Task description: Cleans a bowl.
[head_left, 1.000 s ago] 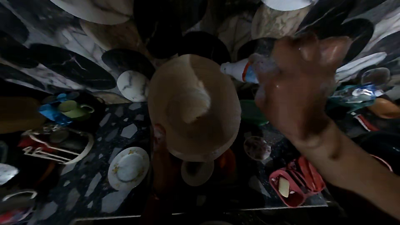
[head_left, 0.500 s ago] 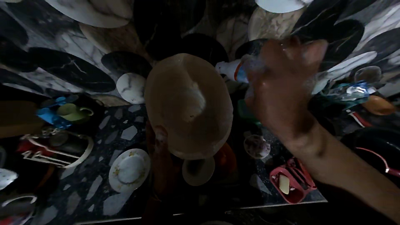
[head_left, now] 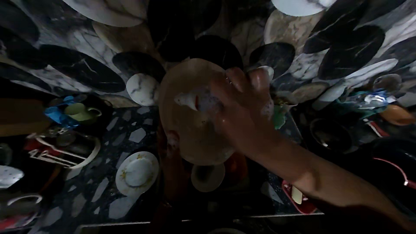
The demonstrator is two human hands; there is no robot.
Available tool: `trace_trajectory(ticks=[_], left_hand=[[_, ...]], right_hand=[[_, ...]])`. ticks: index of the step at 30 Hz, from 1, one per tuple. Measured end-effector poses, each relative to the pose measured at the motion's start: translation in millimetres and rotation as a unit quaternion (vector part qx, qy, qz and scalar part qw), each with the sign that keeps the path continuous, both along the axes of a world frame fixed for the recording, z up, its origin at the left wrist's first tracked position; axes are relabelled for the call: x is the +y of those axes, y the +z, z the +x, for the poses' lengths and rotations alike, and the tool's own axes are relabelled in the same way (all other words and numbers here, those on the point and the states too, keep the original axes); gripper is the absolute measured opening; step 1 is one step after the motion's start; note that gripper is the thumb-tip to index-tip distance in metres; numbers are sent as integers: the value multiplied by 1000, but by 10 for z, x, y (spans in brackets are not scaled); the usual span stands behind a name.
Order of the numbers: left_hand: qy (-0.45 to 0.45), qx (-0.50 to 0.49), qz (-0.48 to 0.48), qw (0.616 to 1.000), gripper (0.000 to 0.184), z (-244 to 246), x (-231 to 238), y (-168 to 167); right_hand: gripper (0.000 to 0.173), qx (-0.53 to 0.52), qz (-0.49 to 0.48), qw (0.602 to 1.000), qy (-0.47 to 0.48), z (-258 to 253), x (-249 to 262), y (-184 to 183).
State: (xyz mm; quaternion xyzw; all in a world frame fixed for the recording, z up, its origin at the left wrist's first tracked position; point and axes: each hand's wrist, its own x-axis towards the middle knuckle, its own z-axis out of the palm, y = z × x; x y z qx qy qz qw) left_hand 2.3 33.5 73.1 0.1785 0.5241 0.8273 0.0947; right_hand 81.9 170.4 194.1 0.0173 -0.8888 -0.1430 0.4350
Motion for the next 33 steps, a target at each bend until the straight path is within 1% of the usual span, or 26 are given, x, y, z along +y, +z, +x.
trace_trajectory(ticks=[2,5,9,13,16,17,20,22,24,28,31,33], left_hand=[[5,3,-6,1000,94,3,8,8],[-7,13,14,1000,92,22,47,26],[-19,25,13,999,86,42,60,32],[-2,45,11,999,90,31,88,46],[16,83,0,996,88,22,123,42],[16,100,0,995,87,18,131,45],[23,134,4,991,85,-2,163,42],[30,143,0,989,87,-2,180,45],[34,153,4,988,88,-5,195,46],[37,152,6,988,94,0,213,70],[29,144,14,989,100,-1,211,85],[26,143,17,989,100,0,204,85]], right_hand=[[16,2,-8,1000,-23,-19,80,5],[18,2,-12,997,-75,-46,281,5],[28,-33,-59,990,-125,67,568,-1],[22,-75,-61,982,-164,230,798,-67],[17,-120,-42,975,-183,391,841,-137],[15,-137,-44,973,-181,448,813,-153],[10,-137,-18,976,-168,536,800,-262],[12,-139,7,978,-157,619,735,-319],[12,-155,12,979,-134,702,641,-349],[8,-197,3,978,-68,812,462,-357],[11,-211,0,977,-26,844,369,-331],[14,-199,2,980,-11,830,351,-308]])
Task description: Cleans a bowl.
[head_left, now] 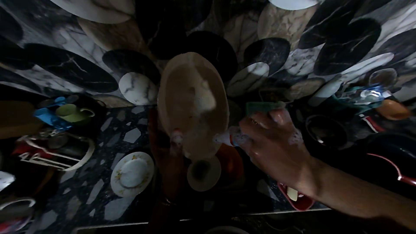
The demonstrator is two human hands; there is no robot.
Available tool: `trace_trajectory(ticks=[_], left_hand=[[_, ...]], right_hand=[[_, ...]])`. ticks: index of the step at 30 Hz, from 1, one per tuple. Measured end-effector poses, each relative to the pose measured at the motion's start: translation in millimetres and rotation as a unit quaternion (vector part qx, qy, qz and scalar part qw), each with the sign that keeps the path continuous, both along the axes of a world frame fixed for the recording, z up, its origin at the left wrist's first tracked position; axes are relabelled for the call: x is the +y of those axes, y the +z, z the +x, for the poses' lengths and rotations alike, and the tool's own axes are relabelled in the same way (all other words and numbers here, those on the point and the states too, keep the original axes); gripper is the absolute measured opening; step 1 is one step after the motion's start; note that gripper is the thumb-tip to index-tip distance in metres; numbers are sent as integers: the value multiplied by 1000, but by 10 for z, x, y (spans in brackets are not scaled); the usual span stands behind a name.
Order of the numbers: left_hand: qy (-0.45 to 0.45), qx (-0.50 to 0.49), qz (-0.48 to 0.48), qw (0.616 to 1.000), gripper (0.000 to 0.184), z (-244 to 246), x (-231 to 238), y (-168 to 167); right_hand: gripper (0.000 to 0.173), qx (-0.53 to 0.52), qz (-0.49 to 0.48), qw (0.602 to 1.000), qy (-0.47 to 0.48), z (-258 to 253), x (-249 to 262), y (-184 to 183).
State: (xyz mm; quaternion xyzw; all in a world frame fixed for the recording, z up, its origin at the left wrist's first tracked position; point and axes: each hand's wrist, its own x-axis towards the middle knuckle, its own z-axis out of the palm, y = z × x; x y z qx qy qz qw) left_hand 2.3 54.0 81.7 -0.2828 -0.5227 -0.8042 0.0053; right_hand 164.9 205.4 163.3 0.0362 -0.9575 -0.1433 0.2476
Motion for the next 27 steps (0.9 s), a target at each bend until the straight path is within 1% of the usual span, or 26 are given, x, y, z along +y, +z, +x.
trace_trajectory(ticks=[3,5,8,10,11,13,15,17,19,21,22,23,25,27], left_hand=[[-2,-3,2,1000,99,12,-12,2],[-5,-7,1,1000,99,15,-23,6],[-8,-5,-1,1000,98,13,-40,-7],[-12,-4,-2,1000,98,12,-45,-27],[-14,-5,-1,1000,98,9,-46,-38],[-19,-3,1,1000,96,-5,-42,-62],[-20,3,0,1000,94,-22,-38,-85],[-20,2,-8,1000,92,-29,-39,-110],[-16,-33,-37,999,94,-15,-40,-142],[-17,-103,-67,992,93,20,-38,-175],[-23,-138,-83,987,86,50,-47,-187],[-32,-165,-96,981,76,83,-62,-201],[-60,-206,-105,971,59,137,-104,-242],[-107,-221,-78,966,49,154,-148,-324]], right_hand=[[20,21,-8,1000,-13,-44,97,48],[17,27,-6,999,-45,-100,241,108],[15,82,31,990,-113,-249,495,220],[18,117,61,981,-139,-304,584,301],[19,120,66,981,-140,-312,591,321],[16,79,37,989,-116,-278,505,296],[14,23,-21,998,-53,-216,374,185],[18,-13,-60,998,-9,-183,289,45],[23,-7,-108,994,0,-204,292,-54],[31,5,-181,983,-33,-243,389,-103],[37,-6,-235,970,-58,-245,455,-104],[41,-20,-300,951,-77,-234,537,-108],[47,-30,-436,895,-91,-181,720,-156],[51,-2,-541,838,-74,-145,1013,-364]])
